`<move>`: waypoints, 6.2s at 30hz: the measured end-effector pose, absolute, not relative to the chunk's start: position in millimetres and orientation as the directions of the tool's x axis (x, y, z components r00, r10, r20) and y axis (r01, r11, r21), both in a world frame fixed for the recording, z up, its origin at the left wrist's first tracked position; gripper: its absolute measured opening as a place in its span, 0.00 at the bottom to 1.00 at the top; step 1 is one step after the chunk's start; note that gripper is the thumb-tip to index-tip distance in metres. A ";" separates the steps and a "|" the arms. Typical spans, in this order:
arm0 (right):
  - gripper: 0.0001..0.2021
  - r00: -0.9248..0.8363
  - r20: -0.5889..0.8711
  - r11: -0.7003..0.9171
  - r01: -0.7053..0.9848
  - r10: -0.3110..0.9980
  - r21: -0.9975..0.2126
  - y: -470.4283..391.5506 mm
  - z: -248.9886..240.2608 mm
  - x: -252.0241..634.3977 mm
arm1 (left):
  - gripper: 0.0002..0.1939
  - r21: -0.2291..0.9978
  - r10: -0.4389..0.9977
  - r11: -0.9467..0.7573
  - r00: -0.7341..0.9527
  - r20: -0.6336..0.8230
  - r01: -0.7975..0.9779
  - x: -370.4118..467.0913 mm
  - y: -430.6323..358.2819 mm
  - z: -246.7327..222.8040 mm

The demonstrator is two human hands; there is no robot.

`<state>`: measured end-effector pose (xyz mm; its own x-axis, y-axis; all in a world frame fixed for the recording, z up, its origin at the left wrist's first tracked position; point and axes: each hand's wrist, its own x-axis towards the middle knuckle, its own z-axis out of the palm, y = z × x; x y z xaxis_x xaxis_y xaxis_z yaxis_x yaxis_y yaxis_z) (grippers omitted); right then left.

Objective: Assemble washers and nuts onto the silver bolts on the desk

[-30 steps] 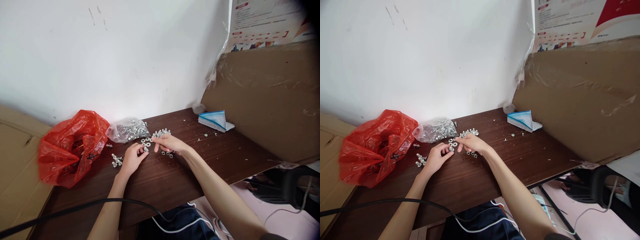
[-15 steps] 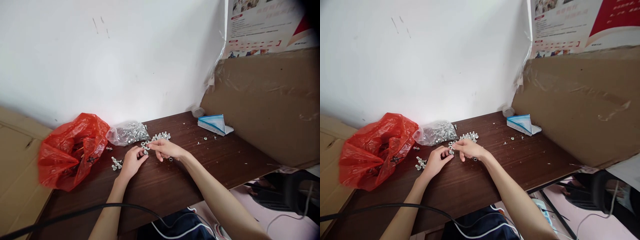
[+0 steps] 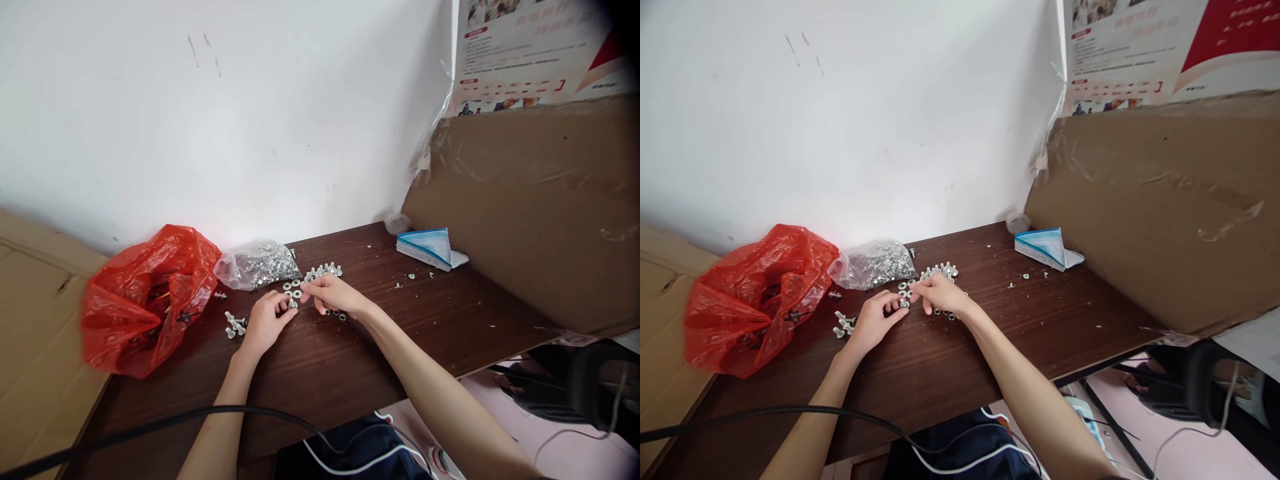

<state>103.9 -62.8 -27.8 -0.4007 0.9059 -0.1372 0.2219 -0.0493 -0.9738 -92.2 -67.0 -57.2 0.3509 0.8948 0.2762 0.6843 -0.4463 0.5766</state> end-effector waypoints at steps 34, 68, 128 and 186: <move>0.18 -0.530 -0.138 0.009 0.265 0.837 -0.964 -65.3 -32.1 99.8 | 0.08 0.602 0.915 -0.401 0.326 0.236 0.691 -90.6 -65.5 -56.8; 0.11 -0.474 -0.197 -0.089 0.240 0.858 -0.967 -68.3 -24.8 97.6 | 0.09 0.606 0.913 -0.406 0.330 0.239 0.685 -90.8 -66.5 -54.6; 0.11 -0.523 -0.189 -0.076 0.231 0.831 -0.970 -70.1 -26.3 99.2 | 0.09 0.597 0.904 -0.427 0.336 0.264 0.679 -91.2 -65.0 -54.8; 0.13 -0.540 -0.215 -0.053 0.300 0.814 -0.953 -69.1 -25.7 102.4 | 0.09 0.609 0.916 -0.400 0.314 0.249 0.685 -89.4 -66.1 -52.8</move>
